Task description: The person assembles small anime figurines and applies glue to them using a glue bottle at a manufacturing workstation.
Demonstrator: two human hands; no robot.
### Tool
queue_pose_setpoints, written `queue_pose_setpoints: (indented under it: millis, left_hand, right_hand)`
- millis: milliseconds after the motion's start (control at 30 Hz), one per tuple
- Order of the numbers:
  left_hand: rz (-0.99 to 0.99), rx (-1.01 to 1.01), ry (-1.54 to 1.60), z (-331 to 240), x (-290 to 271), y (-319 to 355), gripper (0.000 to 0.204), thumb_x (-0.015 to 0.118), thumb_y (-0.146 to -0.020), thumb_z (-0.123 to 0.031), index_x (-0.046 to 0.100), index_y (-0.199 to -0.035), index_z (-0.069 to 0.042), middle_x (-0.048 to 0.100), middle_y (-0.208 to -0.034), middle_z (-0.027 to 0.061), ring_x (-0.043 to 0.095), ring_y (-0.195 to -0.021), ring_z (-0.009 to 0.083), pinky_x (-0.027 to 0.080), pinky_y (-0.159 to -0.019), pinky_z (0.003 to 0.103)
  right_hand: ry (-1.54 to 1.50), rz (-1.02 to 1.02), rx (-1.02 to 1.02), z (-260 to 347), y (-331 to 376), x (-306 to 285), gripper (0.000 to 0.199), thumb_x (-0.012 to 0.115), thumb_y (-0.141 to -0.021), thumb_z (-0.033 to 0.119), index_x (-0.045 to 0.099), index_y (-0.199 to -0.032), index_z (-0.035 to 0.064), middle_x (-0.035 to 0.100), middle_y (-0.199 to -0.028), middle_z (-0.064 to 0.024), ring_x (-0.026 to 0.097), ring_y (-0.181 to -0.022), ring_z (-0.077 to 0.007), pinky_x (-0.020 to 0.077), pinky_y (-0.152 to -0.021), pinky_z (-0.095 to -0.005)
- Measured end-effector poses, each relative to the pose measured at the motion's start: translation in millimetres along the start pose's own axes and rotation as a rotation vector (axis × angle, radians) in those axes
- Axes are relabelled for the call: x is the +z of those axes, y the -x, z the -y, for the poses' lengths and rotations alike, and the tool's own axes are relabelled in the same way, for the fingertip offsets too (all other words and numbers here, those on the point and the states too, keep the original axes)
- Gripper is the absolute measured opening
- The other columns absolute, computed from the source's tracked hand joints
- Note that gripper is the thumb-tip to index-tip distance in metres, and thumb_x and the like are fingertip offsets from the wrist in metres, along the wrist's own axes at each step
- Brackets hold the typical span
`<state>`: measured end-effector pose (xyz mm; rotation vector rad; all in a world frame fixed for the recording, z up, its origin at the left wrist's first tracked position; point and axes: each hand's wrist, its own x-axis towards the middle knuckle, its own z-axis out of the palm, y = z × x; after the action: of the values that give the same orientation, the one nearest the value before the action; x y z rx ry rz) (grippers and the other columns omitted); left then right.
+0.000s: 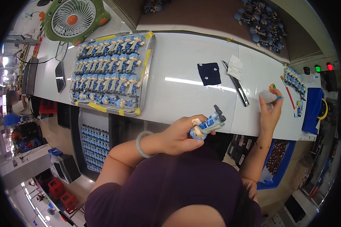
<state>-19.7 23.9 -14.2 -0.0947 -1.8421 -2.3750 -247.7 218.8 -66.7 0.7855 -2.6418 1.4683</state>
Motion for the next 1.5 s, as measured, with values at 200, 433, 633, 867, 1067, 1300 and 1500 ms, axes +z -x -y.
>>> queue_pose_setpoints:
  millis: [200, 433, 633, 867, 1067, 1300, 1500]
  left_hand:
    - [0.045, 0.093, -0.157, 8, 0, -2, 0.033, 0.055, -0.073, -0.012, 0.046, -0.103, -0.001, 0.055, -0.072, 0.0066, 0.053, -0.062, 0.0162, 0.042, -0.059, 0.026]
    - [0.109, -0.018, -0.255, -1, 4, -5, 0.031, 0.055, -0.074, -0.011, 0.046, -0.102, -0.002, 0.055, -0.074, 0.0063, 0.054, -0.066, 0.0179, 0.043, -0.062, 0.028]
    - [0.104, -0.262, 0.304, 0, 4, 0, 0.036, 0.054, -0.080, -0.020, 0.040, -0.108, -0.004, 0.048, -0.094, 0.0085, 0.049, -0.078, 0.0169, 0.041, -0.063, 0.027]
    - [0.158, -0.355, 0.861, 9, 10, -3, 0.051, 0.047, -0.084, -0.048, 0.035, -0.109, -0.005, 0.043, -0.080, 0.0081, 0.036, -0.059, 0.0115, 0.034, -0.053, 0.023]
    - [0.102, -0.201, 0.741, 25, -4, 3, 0.050, 0.062, -0.077, -0.037, 0.045, -0.109, -0.002, 0.052, -0.097, 0.0166, 0.058, -0.072, 0.0189, 0.048, -0.065, 0.030]
    - [0.065, -0.202, 0.713, 14, -13, -7, 0.050, 0.074, -0.068, -0.025, 0.050, -0.104, -0.001, 0.054, -0.095, 0.0137, 0.059, -0.073, 0.0188, 0.051, -0.066, 0.030]
    - [0.125, -0.121, 0.669, 5, -12, -11, 0.047, 0.079, -0.059, -0.014, 0.053, -0.096, 0.000, 0.054, -0.094, 0.0124, 0.060, -0.073, 0.0195, 0.052, -0.063, 0.029]
  right_hand:
    - [-0.412, -0.258, -0.276, 55, 40, -8, 0.039, 0.056, -0.077, 0.015, 0.041, -0.109, -0.0020, 0.046, -0.090, -0.0093, 0.043, -0.078, -0.0155, 0.0371, -0.070, -0.0281]
    - [-0.725, 0.664, -0.183, 115, 39, 23, 0.043, 0.060, -0.078, 0.028, 0.052, -0.108, -0.0010, 0.053, -0.086, -0.0076, 0.048, -0.073, -0.0142, 0.0384, -0.064, -0.0242]
    - [-0.749, 0.728, -0.193, 126, 29, 35, 0.033, 0.055, -0.081, 0.024, 0.057, -0.105, 0.0017, 0.054, -0.080, -0.0053, 0.047, -0.066, -0.0134, 0.0389, -0.063, -0.0244]
    - [-0.681, 0.584, -0.222, 124, 29, 34, 0.038, 0.054, -0.081, 0.022, 0.050, -0.112, 0.0005, 0.055, -0.086, -0.0079, 0.048, -0.071, -0.0147, 0.0389, -0.066, -0.0255]
    - [-0.435, -0.180, -0.309, 80, 41, 18, 0.056, 0.054, -0.078, 0.016, 0.031, -0.126, 0.0002, 0.050, -0.104, -0.0120, 0.046, -0.085, -0.0179, 0.0360, -0.076, -0.0279]
    - [-0.150, -0.315, 0.057, 15, 12, -8, 0.071, 0.064, -0.072, 0.011, 0.025, -0.131, 0.0032, 0.045, -0.119, -0.0112, 0.045, -0.101, -0.0177, 0.0329, -0.083, -0.0280]
    - [-0.305, 0.072, 0.218, -5, 6, -3, 0.035, 0.057, -0.080, 0.008, 0.047, -0.113, -0.0005, 0.052, -0.108, -0.0101, 0.049, -0.097, -0.0186, 0.0359, -0.089, -0.0303]
